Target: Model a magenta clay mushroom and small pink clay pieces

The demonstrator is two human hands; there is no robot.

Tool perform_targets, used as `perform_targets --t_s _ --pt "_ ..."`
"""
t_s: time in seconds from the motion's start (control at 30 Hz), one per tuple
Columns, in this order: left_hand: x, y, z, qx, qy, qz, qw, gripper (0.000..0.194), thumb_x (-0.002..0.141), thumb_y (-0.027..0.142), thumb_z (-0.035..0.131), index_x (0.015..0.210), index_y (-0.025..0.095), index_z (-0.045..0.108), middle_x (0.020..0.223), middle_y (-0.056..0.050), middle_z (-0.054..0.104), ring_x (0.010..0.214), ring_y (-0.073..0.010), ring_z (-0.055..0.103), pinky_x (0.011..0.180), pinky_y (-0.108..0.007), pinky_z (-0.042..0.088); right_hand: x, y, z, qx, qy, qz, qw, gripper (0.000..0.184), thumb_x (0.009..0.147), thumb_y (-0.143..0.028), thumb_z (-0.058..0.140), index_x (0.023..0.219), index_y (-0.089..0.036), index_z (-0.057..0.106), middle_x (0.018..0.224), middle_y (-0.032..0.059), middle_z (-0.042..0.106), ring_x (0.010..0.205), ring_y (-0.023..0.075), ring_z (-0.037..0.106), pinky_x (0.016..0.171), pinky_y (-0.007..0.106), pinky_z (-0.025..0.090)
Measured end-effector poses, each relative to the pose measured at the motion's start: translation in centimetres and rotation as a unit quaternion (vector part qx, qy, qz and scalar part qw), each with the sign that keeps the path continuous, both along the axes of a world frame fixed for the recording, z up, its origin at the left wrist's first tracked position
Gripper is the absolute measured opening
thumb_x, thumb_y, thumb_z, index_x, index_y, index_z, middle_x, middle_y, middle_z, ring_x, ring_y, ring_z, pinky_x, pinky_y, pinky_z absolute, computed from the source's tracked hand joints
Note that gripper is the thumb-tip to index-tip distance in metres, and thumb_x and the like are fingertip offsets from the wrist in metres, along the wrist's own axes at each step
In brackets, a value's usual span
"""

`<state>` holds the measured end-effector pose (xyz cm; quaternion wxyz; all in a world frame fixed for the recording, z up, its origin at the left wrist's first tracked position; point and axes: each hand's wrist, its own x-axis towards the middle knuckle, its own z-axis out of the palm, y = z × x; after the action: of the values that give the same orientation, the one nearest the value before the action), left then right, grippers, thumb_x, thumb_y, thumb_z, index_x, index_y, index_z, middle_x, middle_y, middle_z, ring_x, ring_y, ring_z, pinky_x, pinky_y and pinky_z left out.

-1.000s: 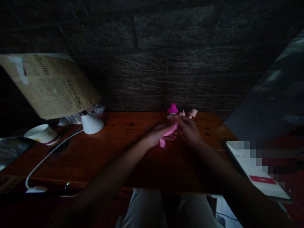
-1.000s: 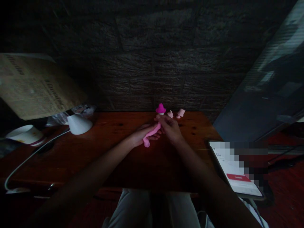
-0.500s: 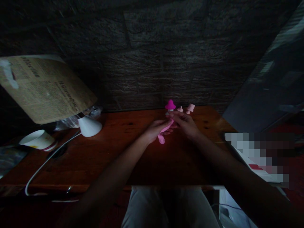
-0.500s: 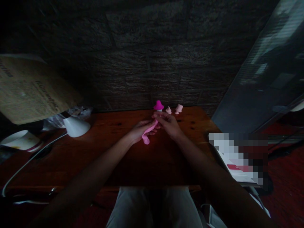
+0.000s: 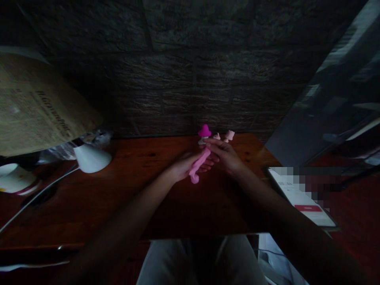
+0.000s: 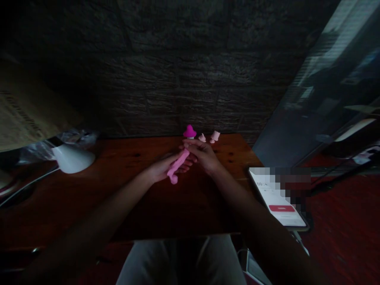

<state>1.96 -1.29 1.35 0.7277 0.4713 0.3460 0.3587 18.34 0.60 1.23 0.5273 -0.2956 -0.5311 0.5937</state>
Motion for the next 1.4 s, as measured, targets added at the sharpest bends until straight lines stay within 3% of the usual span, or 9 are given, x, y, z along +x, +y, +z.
perform_targets --t_s 0.33,0.47,0.6,0.73,0.9,1.17,1.4 --pt "-0.2 0.3 -1.3 0.049 -0.048 -0.027 0.997 0.033 0.081 0.042 0.077 0.092 0.011 0.072 0.090 -0.010 0.075 0.076 -0.0136 0.069 0.080 -0.029 0.054 -0.2 0.0 -0.1 -0.006 -0.025 0.014 1.000 0.030 0.070 -0.042 0.082 0.090 -0.020 0.076 0.083 0.0008 0.073 0.046 0.0028 0.037 0.040 0.020 0.026" --pt "0.1 0.2 -1.3 0.050 -0.053 -0.020 0.997 0.036 0.076 0.041 0.080 0.093 0.011 0.073 0.094 -0.011 0.075 0.076 -0.0142 0.069 0.075 -0.027 0.054 -0.2 -0.1 -0.1 -0.016 -0.022 0.009 1.000 0.032 0.070 -0.043 0.082 0.092 -0.020 0.076 0.082 0.0007 0.073 0.045 0.0027 0.036 0.040 0.020 0.026" --pt "0.3 0.3 -1.2 0.018 -0.054 -0.019 0.998 0.031 0.084 0.040 0.073 0.095 0.011 0.073 0.095 -0.011 0.076 0.072 -0.0139 0.069 0.069 -0.025 0.053 -0.1 0.1 -0.3 -0.020 -0.025 0.013 0.999 0.031 0.072 -0.044 0.080 0.088 -0.019 0.075 0.072 -0.0012 0.068 0.046 0.0039 0.039 0.041 0.020 0.027" --pt "0.1 0.4 -1.1 -0.017 -0.065 -0.020 0.998 0.034 0.093 0.043 0.061 0.093 0.011 0.072 0.091 -0.012 0.076 0.073 -0.0160 0.070 0.076 -0.030 0.054 0.1 0.1 -0.3 -0.023 -0.047 0.027 0.998 0.034 0.072 -0.045 0.080 0.093 -0.019 0.075 0.061 -0.0033 0.061 0.047 0.0056 0.040 0.042 0.020 0.029" --pt "0.1 0.3 -1.1 -0.018 -0.077 -0.013 0.997 0.023 0.091 0.033 0.067 0.096 0.011 0.070 0.090 -0.012 0.077 0.074 -0.0154 0.070 0.079 -0.030 0.054 0.3 -0.1 0.1 -0.014 -0.053 0.050 0.997 0.035 0.071 -0.045 0.081 0.095 -0.020 0.076 0.080 0.0011 0.071 0.049 0.0051 0.042 0.041 0.020 0.029" --pt "0.0 0.6 -1.7 0.006 -0.094 -0.006 0.996 0.018 0.087 0.027 0.071 0.095 0.011 0.071 0.082 -0.008 0.076 0.075 -0.0143 0.070 0.081 -0.030 0.052 0.4 0.0 -0.2 -0.032 -0.046 0.065 0.996 0.038 0.071 -0.045 0.082 0.099 -0.021 0.076 0.077 0.0002 0.069 0.049 0.0049 0.039 0.042 0.020 0.030" --pt "0.3 0.5 -1.5 0.042 -0.085 -0.015 0.995 0.033 0.083 0.042 0.074 0.091 0.010 0.072 0.088 -0.011 0.076 0.075 -0.0156 0.069 0.080 -0.032 0.052 0.0 -0.7 0.2 -0.039 -0.014 0.059 0.997 0.033 0.072 -0.043 0.082 0.097 -0.023 0.075 0.077 -0.0013 0.068 0.046 0.0048 0.038 0.041 0.022 0.032"
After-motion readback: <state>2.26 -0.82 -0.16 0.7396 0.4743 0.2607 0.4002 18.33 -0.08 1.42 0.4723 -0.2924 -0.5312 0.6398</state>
